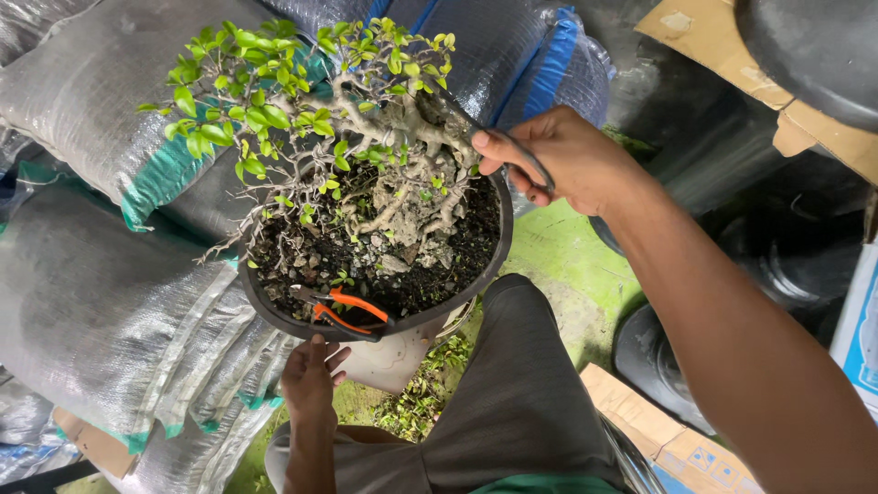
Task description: The person trims a potted bonsai tree using pruning shears. They rotate the pot to access different branches and remove leaves and small twigs, which fall onto the floor.
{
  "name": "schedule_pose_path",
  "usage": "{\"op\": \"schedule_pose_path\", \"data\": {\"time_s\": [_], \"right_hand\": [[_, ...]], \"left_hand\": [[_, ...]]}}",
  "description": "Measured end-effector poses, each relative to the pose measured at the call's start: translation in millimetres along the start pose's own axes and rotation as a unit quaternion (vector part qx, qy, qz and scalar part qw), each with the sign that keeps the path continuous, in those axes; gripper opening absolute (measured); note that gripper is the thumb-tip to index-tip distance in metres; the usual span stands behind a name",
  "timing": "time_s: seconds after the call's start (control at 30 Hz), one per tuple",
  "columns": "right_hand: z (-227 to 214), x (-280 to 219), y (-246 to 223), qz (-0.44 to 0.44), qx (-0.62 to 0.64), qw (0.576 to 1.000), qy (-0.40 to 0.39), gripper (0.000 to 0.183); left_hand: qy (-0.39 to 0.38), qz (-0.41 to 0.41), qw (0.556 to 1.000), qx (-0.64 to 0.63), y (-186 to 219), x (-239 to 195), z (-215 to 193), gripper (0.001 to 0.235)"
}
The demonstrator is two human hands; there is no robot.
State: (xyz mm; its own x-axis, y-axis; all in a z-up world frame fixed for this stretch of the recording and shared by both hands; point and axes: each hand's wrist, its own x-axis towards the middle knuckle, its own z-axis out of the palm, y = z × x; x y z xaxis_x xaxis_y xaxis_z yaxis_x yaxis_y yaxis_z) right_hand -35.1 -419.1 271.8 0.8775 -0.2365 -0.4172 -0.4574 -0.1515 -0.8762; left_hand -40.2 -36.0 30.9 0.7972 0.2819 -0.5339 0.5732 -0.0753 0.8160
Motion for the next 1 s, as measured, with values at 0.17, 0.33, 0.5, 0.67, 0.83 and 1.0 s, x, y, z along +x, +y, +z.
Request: {"op": "schedule_pose_path", "data": {"time_s": [0.17, 0.33, 0.5, 0.67, 0.83, 1.0], "right_hand": [[-7.2, 3.8, 21.2, -0.167, -0.02, 0.986, -0.023, 0.05], [-18.1, -11.8, 13.4, -0.135, -0.132, 0.982, 0.002, 0.056], [-21.7, -15.6, 5.8, -0.037, -0.223, 0.974, 0.012, 0.063], [-21.8, -6.4, 0.8, -0.055, -0.287, 0.955, 0.05, 0.067], [-22.3, -4.6, -9.3, -0.081, -0.311, 0.946, 0.041, 0.071], [-21.0, -1.8, -9.9, -0.069, -0.311, 0.947, 0.036, 0.067]], "left_hand": [[-0.007, 0.008, 1.0, 0.008, -0.4, -0.6, -0.8, 0.019], [-0.005, 0.015, 1.0, 0.011, 0.6, -2.5, -0.8, 0.018], [-0.005, 0.012, 1.0, 0.0, -2.4, 0.7, -0.7, 0.02], [-0.001, 0.004, 1.0, 0.006, 4.0, -4.3, 0.1, 0.019], [0.001, 0.005, 1.0, -0.008, -3.0, 3.6, -0.2, 0.016], [-0.009, -0.003, 1.0, 0.02, 3.3, -2.2, -1.8, 0.015]]}}
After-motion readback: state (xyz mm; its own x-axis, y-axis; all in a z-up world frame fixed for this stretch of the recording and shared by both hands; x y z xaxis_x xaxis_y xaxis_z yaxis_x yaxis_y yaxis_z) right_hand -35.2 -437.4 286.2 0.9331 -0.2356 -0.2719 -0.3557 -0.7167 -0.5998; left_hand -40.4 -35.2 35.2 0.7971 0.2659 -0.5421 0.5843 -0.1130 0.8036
